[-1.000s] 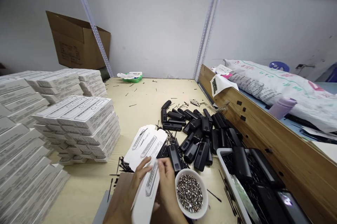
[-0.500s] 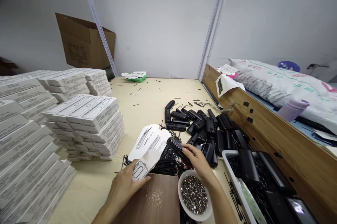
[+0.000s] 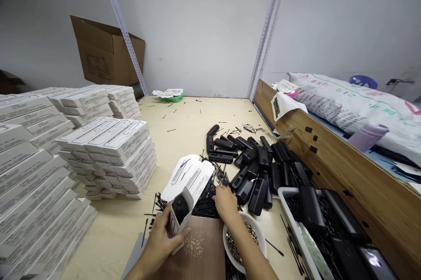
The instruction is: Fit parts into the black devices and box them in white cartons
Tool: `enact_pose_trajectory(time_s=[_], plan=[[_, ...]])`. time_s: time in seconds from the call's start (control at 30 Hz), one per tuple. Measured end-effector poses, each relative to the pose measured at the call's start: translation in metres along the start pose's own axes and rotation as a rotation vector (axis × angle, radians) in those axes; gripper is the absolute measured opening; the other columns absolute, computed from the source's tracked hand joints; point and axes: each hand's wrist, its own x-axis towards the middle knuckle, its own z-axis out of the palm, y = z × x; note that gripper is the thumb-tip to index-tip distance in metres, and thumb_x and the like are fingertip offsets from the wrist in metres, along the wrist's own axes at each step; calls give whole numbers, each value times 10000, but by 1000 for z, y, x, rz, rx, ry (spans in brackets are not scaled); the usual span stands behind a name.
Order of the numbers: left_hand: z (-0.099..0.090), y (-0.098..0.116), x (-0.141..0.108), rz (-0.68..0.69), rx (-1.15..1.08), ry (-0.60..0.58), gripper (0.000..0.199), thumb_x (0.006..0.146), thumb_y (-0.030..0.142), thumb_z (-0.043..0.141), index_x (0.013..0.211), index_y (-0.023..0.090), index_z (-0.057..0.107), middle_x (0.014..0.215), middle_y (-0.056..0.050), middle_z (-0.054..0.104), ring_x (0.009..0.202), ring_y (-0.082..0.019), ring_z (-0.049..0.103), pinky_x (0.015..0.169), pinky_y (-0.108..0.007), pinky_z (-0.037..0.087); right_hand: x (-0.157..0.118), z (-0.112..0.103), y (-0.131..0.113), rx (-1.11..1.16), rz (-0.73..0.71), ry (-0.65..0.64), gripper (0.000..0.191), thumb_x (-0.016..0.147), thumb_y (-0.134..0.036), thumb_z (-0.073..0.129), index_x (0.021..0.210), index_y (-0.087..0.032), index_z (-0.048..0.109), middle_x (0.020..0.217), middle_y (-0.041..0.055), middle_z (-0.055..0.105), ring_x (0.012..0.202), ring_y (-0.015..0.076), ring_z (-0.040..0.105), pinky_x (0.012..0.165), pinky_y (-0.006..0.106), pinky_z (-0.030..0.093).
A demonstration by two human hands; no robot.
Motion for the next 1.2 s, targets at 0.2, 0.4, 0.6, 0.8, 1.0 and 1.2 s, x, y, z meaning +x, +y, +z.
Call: enact_pose_trajectory(time_s=[0.2,0.4,0.6,0.8,1.0,1.2], plan=[[16,4,-4,64,-109,8,735,757,359,615,1403,178,315,1442,-142,403,1341,-270,358,1108,-442,290,0,12,12,152,-63,8,159,732,-122,546,596,-190,502,722,61,626,795,218,597,689,285,417],[28,12,1,142,-69,7,678,770,254,560,1393,162,309,1460,-150,361,1372,-252,302,1124,-440,262,-28,-30,-15,1070,-97,105,390,792,-428,604,1108,-241,473,741,-19,603,559,144,558,542,273,467],[32,17,0,201,-124,38,665,777,236,576,1379,206,294,1434,-130,390,1343,-248,350,1111,-444,282,-73,-42,-40,843,-320,147,157,849,-352,567,918,-232,642,822,34,622,773,184,588,705,304,473],[26,21,-2,269,-177,-72,428,733,142,583,1136,233,475,1153,-63,583,1118,-218,549,984,-378,426,-70,-14,-38,946,-182,201,319,773,-375,645,1045,-229,566,971,41,611,835,189,591,721,290,492],[20,22,-2,130,-348,-163,703,776,208,586,1368,215,206,1360,-147,457,1268,-224,447,1074,-383,334,-83,26,-52,822,-336,338,220,892,-371,473,924,-224,635,967,60,644,924,213,604,809,326,476],[19,31,-5,11,-401,-197,806,801,341,597,1410,183,94,1435,-193,358,1363,-253,315,1112,-408,269,-88,22,-52,761,-261,344,201,901,-348,477,995,-223,603,977,67,660,924,213,623,786,323,497]])
